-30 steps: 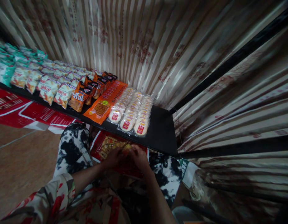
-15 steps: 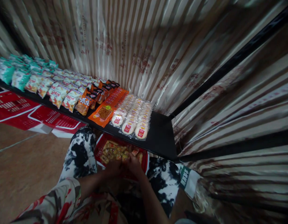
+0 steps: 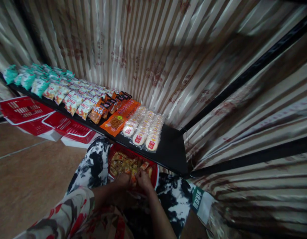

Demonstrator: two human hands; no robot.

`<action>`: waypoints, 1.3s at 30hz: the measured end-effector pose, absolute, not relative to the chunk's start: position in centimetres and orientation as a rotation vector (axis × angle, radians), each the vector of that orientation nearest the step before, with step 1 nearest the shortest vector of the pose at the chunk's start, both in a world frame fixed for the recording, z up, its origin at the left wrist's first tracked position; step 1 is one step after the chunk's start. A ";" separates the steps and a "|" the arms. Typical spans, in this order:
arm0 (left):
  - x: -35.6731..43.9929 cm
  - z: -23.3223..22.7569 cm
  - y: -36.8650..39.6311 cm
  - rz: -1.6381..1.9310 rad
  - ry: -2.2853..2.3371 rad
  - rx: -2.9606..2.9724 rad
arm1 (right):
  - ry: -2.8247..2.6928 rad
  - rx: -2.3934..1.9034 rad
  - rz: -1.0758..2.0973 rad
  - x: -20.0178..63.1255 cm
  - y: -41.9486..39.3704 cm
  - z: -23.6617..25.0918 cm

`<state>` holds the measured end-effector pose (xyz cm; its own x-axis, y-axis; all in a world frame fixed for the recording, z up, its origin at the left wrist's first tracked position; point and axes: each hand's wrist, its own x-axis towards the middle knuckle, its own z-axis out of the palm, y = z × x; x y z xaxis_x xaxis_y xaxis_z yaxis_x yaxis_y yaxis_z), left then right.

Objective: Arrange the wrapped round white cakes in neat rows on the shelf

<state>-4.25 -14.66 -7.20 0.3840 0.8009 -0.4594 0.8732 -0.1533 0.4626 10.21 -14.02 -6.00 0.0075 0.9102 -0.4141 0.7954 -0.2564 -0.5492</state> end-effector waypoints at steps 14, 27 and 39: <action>-4.8 -7.0 -14.8 -0.107 1.377 2.034 | -1.710 -1.984 1.121 10.4 -14.5 -6.3; -2.7 -2.8 -12.3 0.487 1.141 1.902 | -1.590 -1.675 1.012 13.8 -15.2 2.1; 5.7 7.9 -1.1 0.688 1.096 2.005 | -1.212 -1.500 0.764 20.5 -6.3 7.5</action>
